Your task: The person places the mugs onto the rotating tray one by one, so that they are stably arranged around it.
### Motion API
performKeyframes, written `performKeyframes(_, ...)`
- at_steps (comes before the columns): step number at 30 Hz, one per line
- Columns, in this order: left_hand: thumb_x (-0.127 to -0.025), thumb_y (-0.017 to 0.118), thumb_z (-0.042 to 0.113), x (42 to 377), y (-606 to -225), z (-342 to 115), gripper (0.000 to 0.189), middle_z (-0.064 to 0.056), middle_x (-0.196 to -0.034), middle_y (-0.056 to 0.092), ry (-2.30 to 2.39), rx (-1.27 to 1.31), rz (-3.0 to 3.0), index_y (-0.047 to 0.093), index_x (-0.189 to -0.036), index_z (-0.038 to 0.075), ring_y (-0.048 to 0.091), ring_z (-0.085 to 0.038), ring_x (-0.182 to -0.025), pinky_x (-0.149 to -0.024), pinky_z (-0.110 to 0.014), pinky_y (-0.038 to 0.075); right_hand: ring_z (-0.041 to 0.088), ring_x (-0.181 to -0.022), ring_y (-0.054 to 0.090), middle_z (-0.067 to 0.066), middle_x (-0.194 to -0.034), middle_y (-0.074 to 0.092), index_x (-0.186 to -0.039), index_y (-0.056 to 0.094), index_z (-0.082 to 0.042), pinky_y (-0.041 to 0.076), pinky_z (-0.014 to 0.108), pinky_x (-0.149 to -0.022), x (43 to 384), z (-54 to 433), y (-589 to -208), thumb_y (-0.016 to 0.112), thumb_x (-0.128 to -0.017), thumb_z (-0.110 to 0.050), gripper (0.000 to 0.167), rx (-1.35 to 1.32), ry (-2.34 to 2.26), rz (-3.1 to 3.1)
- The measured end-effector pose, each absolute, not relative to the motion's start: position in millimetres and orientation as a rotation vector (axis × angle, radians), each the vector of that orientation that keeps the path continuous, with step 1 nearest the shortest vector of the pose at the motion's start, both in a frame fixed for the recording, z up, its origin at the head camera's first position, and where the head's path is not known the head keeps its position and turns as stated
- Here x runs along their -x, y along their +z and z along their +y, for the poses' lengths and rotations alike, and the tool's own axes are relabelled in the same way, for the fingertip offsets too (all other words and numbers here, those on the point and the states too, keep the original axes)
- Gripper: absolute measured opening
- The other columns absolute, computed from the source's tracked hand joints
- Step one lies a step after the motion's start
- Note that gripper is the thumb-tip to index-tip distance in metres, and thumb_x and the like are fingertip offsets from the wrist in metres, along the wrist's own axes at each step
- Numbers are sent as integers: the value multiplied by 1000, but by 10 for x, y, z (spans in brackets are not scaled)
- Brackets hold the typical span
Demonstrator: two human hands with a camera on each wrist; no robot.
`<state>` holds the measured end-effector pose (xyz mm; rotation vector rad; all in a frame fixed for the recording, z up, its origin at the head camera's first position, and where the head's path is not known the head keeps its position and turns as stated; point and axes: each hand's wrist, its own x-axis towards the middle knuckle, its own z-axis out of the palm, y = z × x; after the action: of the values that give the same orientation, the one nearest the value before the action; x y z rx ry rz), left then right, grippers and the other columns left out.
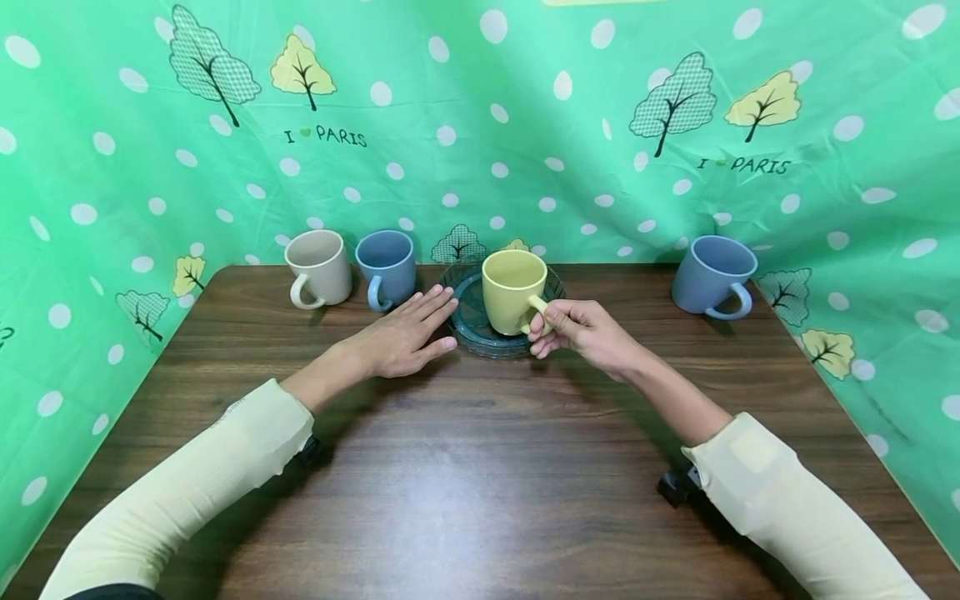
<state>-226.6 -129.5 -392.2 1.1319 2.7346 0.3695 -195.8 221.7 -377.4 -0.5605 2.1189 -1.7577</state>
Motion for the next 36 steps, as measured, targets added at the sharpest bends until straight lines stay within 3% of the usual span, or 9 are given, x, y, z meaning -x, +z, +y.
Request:
performKeyframes(11,-122,45,48,2254,-3935,-1309,76,-19,-191,13,365,-1123,2720,23,-179,3,5,-34,-180,-148,-53,9,16,-97,80,32,-117,72,-121,63,20,71,32,-91,1950,2176,-3769,41,-122,-5,34,543,-1688,2080)
performKeyframes(20,-122,45,48,2255,-3925,-1321,76,-18,-191,12,364,-1112,2713,21,-179,3,4,-33,-180,-148,-53,9,16,-101,81,28,-124,75,-129,62,20,70,32,-94,1944,2179,-3749,43,-123,-8,35,490,-1657,2048)
performKeyframes(27,-122,44,48,2256,-3925,-1322,76,-17,-191,12,370,-1104,2708,21,-179,4,4,-32,-180,-148,-53,9,22,-105,81,28,-130,73,-133,65,15,70,33,-96,1955,2194,-3708,45,-124,-17,39,474,-1583,2100)
performKeyframes(32,-123,43,48,2267,-3906,-1313,75,-17,-191,12,375,-1106,2705,21,-180,4,4,-33,-180,-148,-54,9,34,-106,83,27,-128,77,-129,72,9,71,45,-97,1941,2176,-3667,57,-121,-26,39,479,-1483,2272)
performKeyframes(36,-123,42,49,2279,-3893,-1313,75,-16,-191,11,372,-1109,2704,20,-180,5,3,-32,-180,-148,-54,8,37,-103,85,25,-120,82,-125,76,5,71,50,-96,1923,2151,-3654,67,-116,-24,32,480,-1426,2398)
